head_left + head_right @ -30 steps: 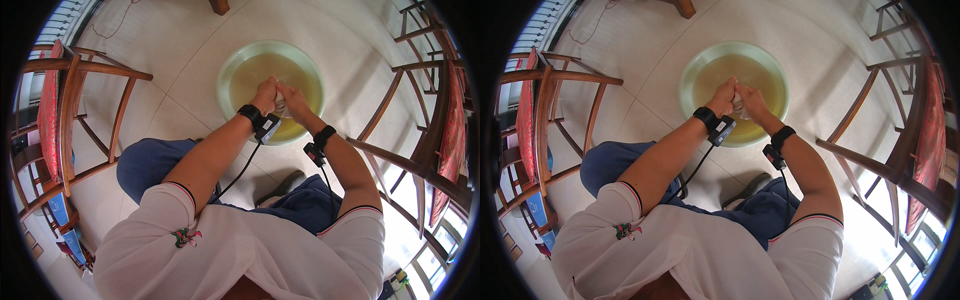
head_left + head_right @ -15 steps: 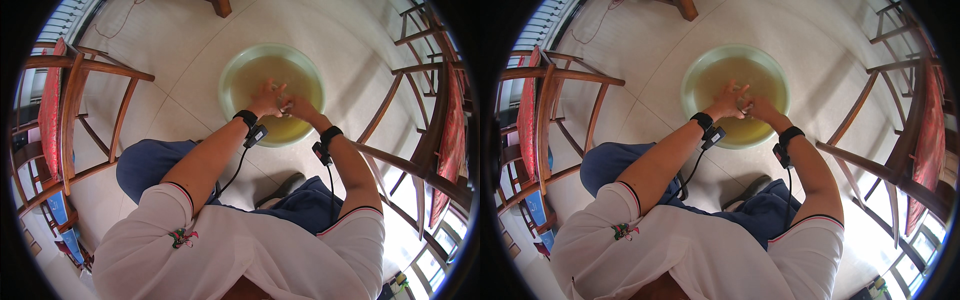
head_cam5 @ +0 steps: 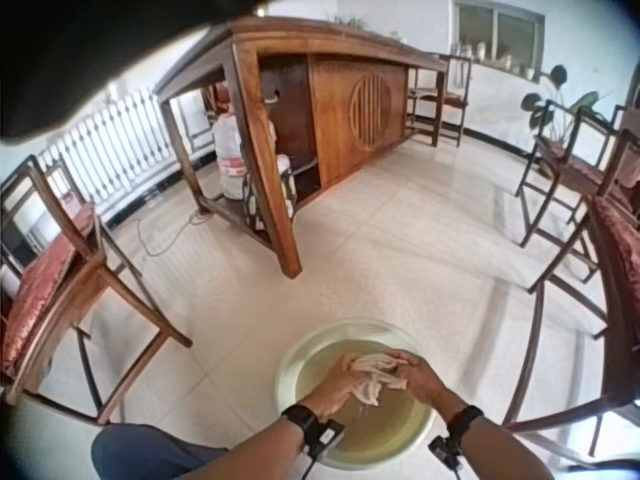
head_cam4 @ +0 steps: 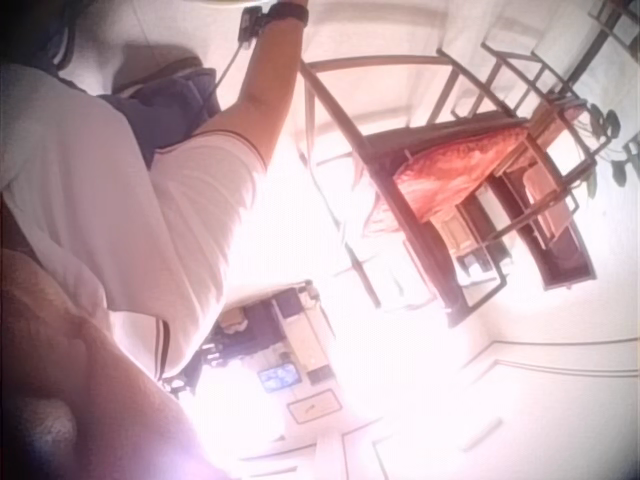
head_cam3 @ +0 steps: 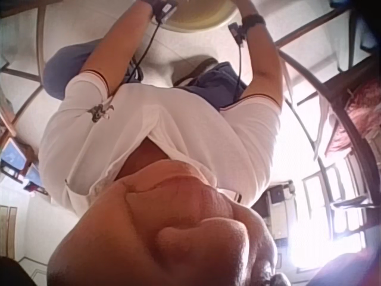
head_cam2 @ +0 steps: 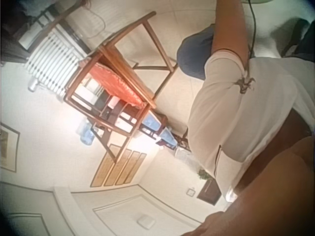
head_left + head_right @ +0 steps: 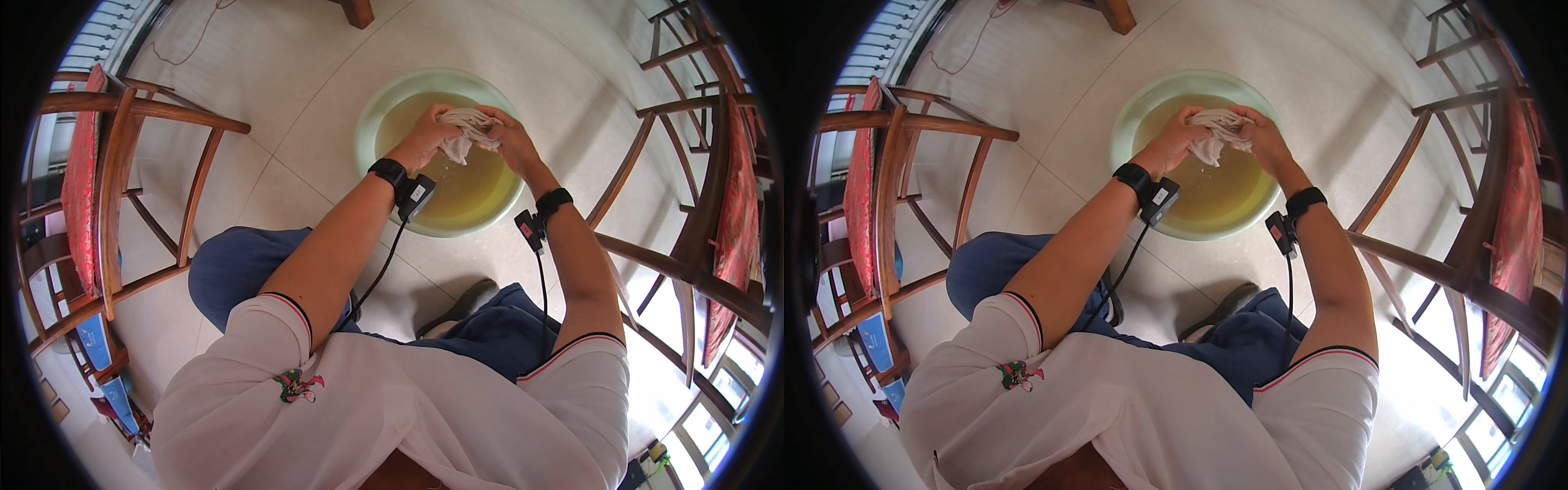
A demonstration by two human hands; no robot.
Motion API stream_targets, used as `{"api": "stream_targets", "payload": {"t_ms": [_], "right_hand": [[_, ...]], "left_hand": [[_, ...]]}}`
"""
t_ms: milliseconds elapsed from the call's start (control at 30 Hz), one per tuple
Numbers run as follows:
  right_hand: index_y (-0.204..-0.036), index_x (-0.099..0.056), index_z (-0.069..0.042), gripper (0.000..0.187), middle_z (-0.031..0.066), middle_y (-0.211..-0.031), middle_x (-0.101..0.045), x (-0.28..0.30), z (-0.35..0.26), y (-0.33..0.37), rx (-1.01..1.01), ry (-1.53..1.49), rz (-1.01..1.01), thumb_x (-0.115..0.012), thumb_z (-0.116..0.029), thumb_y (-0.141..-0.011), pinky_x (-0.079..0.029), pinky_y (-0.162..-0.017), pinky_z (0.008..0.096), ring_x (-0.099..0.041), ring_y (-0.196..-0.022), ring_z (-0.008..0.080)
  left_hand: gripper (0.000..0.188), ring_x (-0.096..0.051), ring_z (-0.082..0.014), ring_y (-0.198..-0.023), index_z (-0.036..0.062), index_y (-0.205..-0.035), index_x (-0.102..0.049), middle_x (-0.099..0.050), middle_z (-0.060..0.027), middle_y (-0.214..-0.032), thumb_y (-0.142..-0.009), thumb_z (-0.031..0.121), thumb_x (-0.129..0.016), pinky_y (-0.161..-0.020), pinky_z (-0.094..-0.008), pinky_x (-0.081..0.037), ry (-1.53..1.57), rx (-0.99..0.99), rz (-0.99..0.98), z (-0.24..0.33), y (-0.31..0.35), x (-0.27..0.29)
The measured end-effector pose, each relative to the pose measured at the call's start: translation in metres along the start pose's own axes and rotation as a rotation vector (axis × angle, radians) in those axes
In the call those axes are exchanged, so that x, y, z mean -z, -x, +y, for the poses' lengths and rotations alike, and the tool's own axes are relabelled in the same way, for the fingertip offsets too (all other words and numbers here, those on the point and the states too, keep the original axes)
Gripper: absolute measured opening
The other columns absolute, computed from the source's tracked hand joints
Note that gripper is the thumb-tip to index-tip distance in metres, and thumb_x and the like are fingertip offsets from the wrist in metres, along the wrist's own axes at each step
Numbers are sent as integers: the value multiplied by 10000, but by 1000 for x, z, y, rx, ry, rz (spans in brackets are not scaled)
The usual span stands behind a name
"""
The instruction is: The person wrings a cloth in a bucket of water and then wipes the wooden frames and legs of several chairs one by one.
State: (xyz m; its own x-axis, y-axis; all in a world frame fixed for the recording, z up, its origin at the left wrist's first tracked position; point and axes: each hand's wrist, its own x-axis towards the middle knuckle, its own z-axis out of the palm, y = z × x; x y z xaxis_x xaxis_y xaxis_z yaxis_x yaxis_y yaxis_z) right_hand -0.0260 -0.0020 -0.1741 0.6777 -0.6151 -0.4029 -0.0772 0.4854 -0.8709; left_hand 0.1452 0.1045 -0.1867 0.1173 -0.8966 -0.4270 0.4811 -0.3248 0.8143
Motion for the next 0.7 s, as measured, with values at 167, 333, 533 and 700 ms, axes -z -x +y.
{"api": "stream_targets", "payload": {"t_ms": [167,333,533,700], "right_hand": [[-1319,-445,-113,447,61,-1235,-527,-22,7,16,-323,-150,-140,-538,-288,-919,-493,-861,483,-531,-1106,228],[-1216,-502,-142,407,26,-1046,-580,-28,24,16,-267,-70,-54,-667,-269,-867,-528,-676,349,-586,-856,163],[-955,-498,-111,171,-24,-695,-484,-16,13,19,-426,-96,-84,-630,-117,-846,-267,-397,205,-400,-491,52],[-879,-460,-123,144,-14,-662,-460,-13,14,24,-514,-350,-36,-601,-121,-852,-236,-365,179,-366,-455,29]], "left_hand": [[360,-553,-239,-1104,14,-1224,-466,-553,-143,-1179,-899,137,-559,-956,-369,-456,352,5,-184,5,-4,4],[515,-596,-266,-1021,-36,-1242,-462,-588,-165,-1127,-928,353,-586,-956,-401,-447,638,198,-449,7,-8,-10],[609,-453,-260,-1246,87,-1438,-301,-479,-108,-1339,-910,194,-584,-1024,-379,-393,-581,193,-321,27,-15,0],[893,-397,-297,-1304,172,-1489,-203,-401,-144,-1420,-748,-8,-667,-1002,-371,-408,-1415,-265,-504,45,-12,-2]]}}
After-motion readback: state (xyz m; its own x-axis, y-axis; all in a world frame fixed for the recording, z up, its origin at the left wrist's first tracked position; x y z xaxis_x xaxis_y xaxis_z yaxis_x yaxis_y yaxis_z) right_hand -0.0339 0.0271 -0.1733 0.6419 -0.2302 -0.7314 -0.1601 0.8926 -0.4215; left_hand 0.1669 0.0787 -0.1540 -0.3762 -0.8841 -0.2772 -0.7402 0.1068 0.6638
